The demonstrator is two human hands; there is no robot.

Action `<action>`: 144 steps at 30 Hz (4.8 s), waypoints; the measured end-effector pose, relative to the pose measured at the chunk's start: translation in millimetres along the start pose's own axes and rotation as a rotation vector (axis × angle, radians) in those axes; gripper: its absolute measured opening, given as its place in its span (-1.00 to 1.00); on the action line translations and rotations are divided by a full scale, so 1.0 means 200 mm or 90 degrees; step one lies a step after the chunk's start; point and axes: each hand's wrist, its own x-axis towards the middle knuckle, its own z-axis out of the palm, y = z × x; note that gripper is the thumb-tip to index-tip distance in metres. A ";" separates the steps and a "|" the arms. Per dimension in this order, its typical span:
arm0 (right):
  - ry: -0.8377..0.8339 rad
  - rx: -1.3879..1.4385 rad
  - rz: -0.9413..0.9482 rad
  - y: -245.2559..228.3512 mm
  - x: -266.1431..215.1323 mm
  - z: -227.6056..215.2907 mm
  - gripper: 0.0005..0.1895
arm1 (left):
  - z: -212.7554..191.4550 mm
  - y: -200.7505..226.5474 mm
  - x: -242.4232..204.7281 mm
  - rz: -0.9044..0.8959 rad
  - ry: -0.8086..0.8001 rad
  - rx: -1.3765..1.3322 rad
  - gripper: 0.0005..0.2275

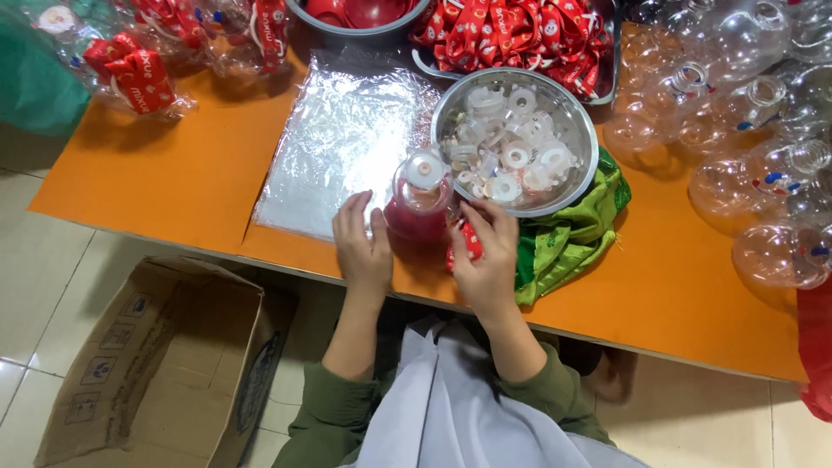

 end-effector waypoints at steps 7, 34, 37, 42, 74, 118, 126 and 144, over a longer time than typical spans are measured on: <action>-0.026 0.198 -0.076 -0.31 0.04 0.15 -0.81 | -0.15 -0.12 0.28 0.061 0.024 0.239 -0.74; -0.538 -0.098 0.030 -0.31 0.16 0.76 -0.30 | -0.11 -0.41 0.32 -0.080 0.186 0.182 -0.90; -0.491 -0.067 -0.010 -0.36 0.17 0.72 -0.34 | -0.13 -0.39 0.33 -0.057 0.252 0.098 -0.84; -0.305 0.116 -0.131 -0.39 0.17 0.60 -0.46 | -0.12 -0.34 0.35 0.000 0.394 -0.158 -0.87; 0.207 0.557 0.176 0.09 0.11 -0.42 -0.71 | -0.19 0.13 -0.02 -0.096 -0.599 -0.821 -0.15; 0.110 0.167 -0.098 -0.17 0.18 -0.34 -0.97 | -0.11 0.64 -0.21 0.071 -0.415 -0.397 -0.65; 0.058 0.191 -0.012 -0.02 0.17 -0.34 -0.67 | -0.10 0.53 -0.16 0.013 -0.302 -0.483 -0.68; 0.051 0.071 0.039 -0.04 0.24 -0.44 -0.96 | -0.11 0.48 -0.12 -0.121 -0.299 -0.499 -0.66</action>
